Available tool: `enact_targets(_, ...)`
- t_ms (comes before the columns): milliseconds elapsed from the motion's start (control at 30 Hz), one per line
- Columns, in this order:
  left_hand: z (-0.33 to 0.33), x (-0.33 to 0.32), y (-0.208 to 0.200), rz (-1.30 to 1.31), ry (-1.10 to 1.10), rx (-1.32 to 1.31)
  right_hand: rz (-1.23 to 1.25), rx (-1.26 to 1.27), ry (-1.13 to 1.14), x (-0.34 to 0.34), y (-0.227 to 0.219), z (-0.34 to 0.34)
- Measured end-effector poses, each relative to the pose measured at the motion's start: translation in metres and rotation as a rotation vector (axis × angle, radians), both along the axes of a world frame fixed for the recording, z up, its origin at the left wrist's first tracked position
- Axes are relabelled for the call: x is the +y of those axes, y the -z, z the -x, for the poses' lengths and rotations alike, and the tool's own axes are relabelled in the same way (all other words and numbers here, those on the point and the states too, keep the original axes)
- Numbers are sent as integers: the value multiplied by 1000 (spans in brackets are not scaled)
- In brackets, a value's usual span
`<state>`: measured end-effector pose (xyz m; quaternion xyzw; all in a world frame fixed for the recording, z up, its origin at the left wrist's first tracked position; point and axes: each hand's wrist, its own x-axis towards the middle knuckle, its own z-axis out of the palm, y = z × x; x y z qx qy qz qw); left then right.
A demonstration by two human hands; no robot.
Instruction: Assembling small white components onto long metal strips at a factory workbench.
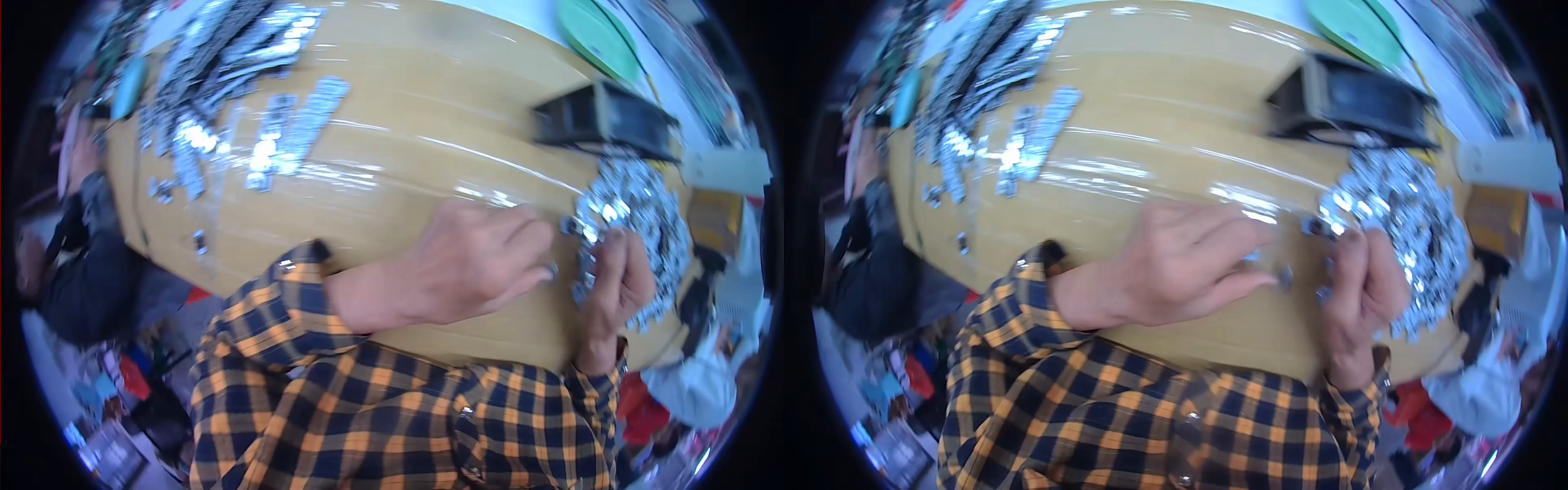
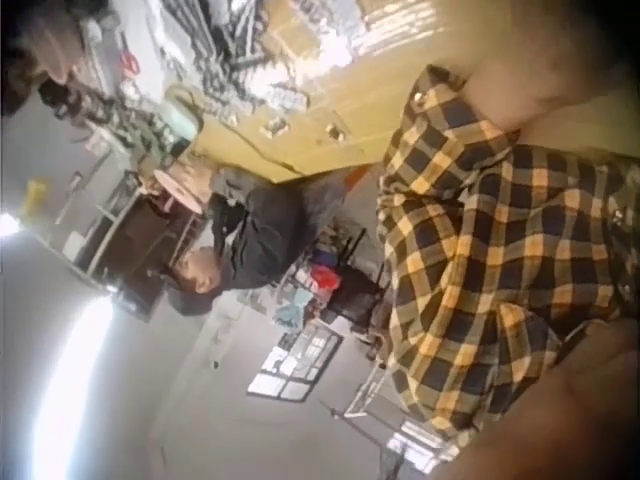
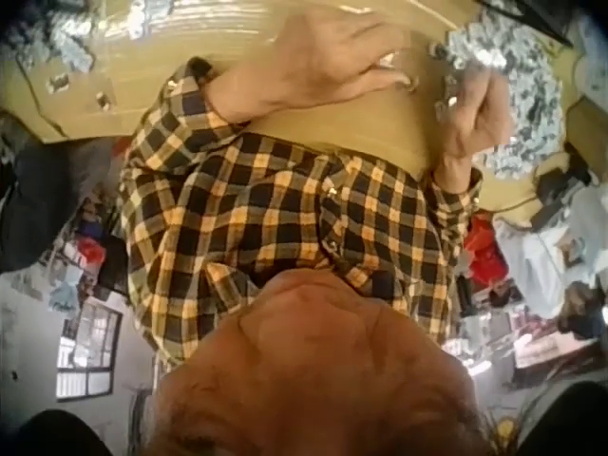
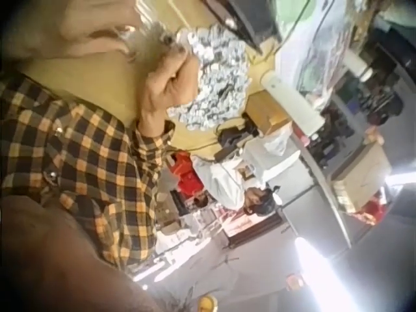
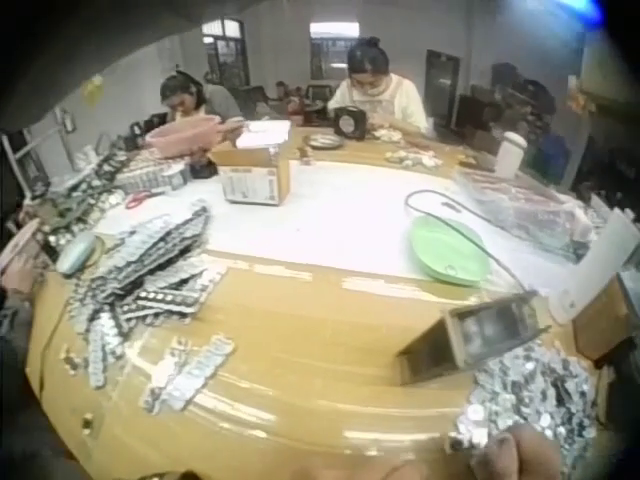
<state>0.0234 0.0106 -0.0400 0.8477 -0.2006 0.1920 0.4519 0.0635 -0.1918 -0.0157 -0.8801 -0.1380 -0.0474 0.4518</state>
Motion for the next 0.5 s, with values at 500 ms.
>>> enact_targets(500,-4,150,-12,-532,-720,295,-240,261,-255,26,8,6)
